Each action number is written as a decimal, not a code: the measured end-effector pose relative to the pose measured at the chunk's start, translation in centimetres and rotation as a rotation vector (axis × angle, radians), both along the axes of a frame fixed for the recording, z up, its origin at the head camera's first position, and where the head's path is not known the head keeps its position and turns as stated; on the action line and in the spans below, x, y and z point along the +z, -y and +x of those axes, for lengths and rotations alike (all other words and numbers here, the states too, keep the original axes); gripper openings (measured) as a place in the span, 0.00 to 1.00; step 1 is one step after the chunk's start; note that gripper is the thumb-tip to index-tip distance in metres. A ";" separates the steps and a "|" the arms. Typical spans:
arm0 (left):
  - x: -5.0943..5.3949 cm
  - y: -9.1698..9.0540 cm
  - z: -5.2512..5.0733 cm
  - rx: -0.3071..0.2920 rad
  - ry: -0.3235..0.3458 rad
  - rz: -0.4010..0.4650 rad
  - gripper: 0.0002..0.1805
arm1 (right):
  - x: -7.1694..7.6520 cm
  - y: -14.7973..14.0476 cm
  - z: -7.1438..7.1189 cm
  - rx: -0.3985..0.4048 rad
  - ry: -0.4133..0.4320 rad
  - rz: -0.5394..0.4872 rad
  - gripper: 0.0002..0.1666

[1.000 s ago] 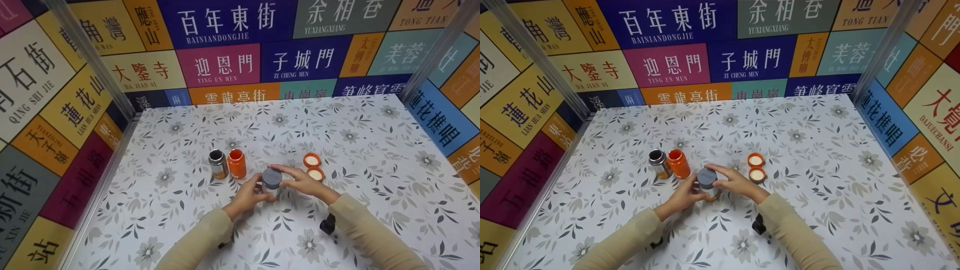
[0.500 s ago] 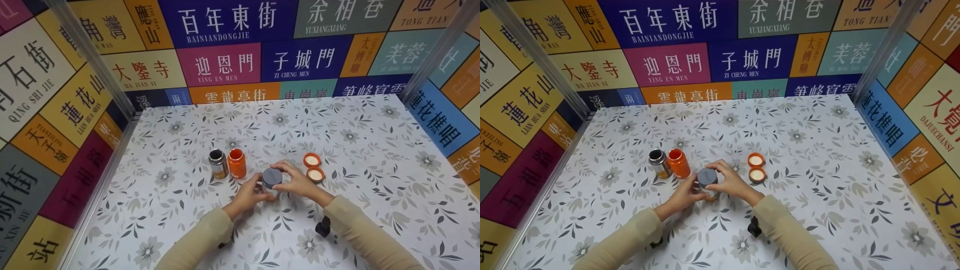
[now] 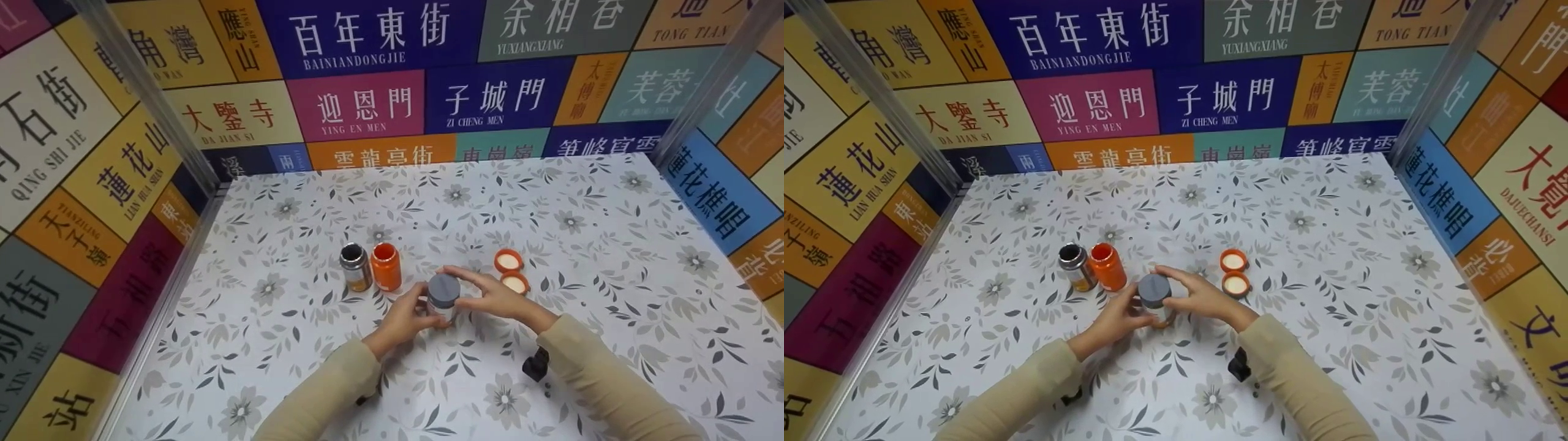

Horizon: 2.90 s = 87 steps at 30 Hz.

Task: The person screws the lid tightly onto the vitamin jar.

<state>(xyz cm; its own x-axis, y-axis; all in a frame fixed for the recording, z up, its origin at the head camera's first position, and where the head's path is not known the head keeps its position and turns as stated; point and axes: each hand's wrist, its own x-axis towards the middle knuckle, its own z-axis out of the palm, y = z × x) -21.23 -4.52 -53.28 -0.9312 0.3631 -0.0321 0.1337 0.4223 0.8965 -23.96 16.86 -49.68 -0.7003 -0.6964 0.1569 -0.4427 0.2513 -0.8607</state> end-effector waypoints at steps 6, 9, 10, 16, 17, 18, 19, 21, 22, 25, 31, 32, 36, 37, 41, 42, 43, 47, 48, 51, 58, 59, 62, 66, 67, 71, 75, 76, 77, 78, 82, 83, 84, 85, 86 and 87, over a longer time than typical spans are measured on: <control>0.0 0.0 0.0 0.007 0.000 -0.012 0.32 | -0.5 0.7 0.1 -0.090 -0.092 -0.007 0.34; 0.0 0.0 0.1 0.008 -0.005 -0.010 0.32 | -0.4 1.3 0.3 -0.146 -0.113 -0.004 0.33; 0.0 0.0 0.1 0.009 -0.007 -0.009 0.32 | -0.4 1.5 0.4 -0.170 -0.122 0.000 0.33; 0.2 0.1 0.1 0.017 -0.015 -0.011 0.31 | -0.3 2.6 1.0 -0.312 -0.204 0.023 0.30; 0.2 0.1 0.1 0.016 -0.017 -0.010 0.31 | -0.3 2.7 1.1 -0.325 -0.211 0.026 0.30; 0.2 0.1 0.1 0.015 -0.019 -0.009 0.31 | -0.3 2.7 1.1 -0.332 -0.216 0.028 0.30; 0.1 0.1 0.0 0.014 -0.021 -0.008 0.31 | -0.4 2.7 1.1 -0.331 -0.216 0.032 0.31; 0.1 0.1 0.1 0.010 -0.024 -0.004 0.31 | -0.4 2.5 1.1 -0.299 -0.215 0.050 0.35; 0.1 0.1 0.1 0.010 -0.024 -0.002 0.31 | -0.3 2.3 1.1 -0.273 -0.208 0.062 0.38; 0.0 0.1 0.1 0.008 -0.029 0.002 0.32 | -0.1 1.6 0.9 -0.167 -0.156 0.063 0.43; -0.1 0.1 0.1 0.001 -0.038 -0.007 0.32 | 0.1 0.2 0.3 -0.024 -0.101 -0.012 0.34; -0.1 0.1 0.1 0.000 -0.037 -0.008 0.32 | 0.1 0.1 0.3 -0.018 -0.103 -0.016 0.33; -0.1 0.1 0.0 0.005 -0.023 -0.014 0.32 | -0.1 0.0 0.1 -0.041 -0.118 0.007 0.32; -0.1 0.1 0.0 0.006 -0.019 -0.016 0.32 | -0.1 0.1 0.1 -0.055 -0.130 0.015 0.33; 0.0 0.1 0.0 0.008 -0.021 -0.024 0.31 | -0.2 0.7 0.3 -0.110 -0.173 0.025 0.35; 0.0 0.1 0.0 0.008 -0.022 -0.024 0.31 | -0.2 0.8 0.3 -0.127 -0.182 0.019 0.35; 0.0 0.1 0.0 0.010 -0.022 -0.024 0.31 | -0.3 1.0 0.3 -0.147 -0.186 0.009 0.35; 0.0 0.1 0.0 0.013 -0.017 -0.025 0.31 | -0.7 1.7 0.6 -0.255 -0.173 -0.027 0.32; 0.0 0.2 0.0 0.014 -0.015 -0.026 0.31 | -0.8 1.9 0.7 -0.280 -0.171 -0.029 0.32; 0.0 0.2 0.0 0.018 -0.004 -0.026 0.31 | -0.8 2.3 0.9 -0.332 -0.144 -0.034 0.32; -0.2 0.1 0.0 0.001 -0.040 -0.019 0.29 | 0.7 1.3 0.8 -0.193 -0.056 0.039 0.40; -0.2 0.1 0.0 0.000 -0.043 -0.018 0.29 | 1.0 1.1 0.6 -0.145 -0.051 0.046 0.42; -0.2 0.1 0.0 0.000 -0.041 -0.023 0.30 | 1.3 0.5 0.2 -0.016 -0.048 0.038 0.43; 0.0 0.2 0.0 0.007 -0.026 -0.040 0.30 | 0.7 0.3 -0.1 0.041 -0.070 0.020 0.37; 0.0 0.2 0.0 0.009 -0.023 -0.044 0.30 | 0.6 0.3 -0.1 0.035 -0.081 0.023 0.36; 0.0 0.1 0.1 0.009 -0.029 -0.037 0.31 | 0.3 0.6 0.1 -0.032 -0.138 0.046 0.34; 0.0 -0.1 0.1 0.012 -0.023 -0.031 0.31 | -0.1 1.2 0.3 -0.101 -0.202 0.009 0.33; 0.0 -0.1 0.1 0.012 -0.020 -0.030 0.31 | -0.2 1.4 0.4 -0.123 -0.210 -0.010 0.33; 0.0 -0.1 0.1 0.012 -0.018 -0.032 0.31 | -0.3 1.6 0.4 -0.146 -0.207 -0.027 0.33; 0.0 -0.1 0.1 0.012 -0.017 -0.031 0.31 | -0.4 1.8 0.5 -0.170 -0.202 -0.040 0.32; 0.0 -0.1 0.1 0.011 -0.010 -0.036 0.31 | -0.3 2.3 0.6 -0.256 -0.151 -0.012 0.32; 0.0 -0.1 0.1 0.010 -0.009 -0.039 0.31 | -0.3 2.3 0.6 -0.261 -0.135 0.006 0.33; 0.0 -0.1 0.1 0.009 -0.009 -0.041 0.31 | -0.1 2.2 0.6 -0.252 -0.120 0.025 0.34; 0.0 -0.1 0.1 0.009 -0.008 -0.046 0.32 | 0.0 2.1 0.6 -0.232 -0.104 0.040 0.36; 0.0 -0.1 0.1 0.009 -0.006 -0.050 0.32 | 0.1 1.9 0.6 -0.202 -0.081 0.042 0.39; 0.0 -0.1 0.1 0.010 -0.008 -0.052 0.32 | 0.2 1.7 0.5 -0.166 -0.061 0.040 0.41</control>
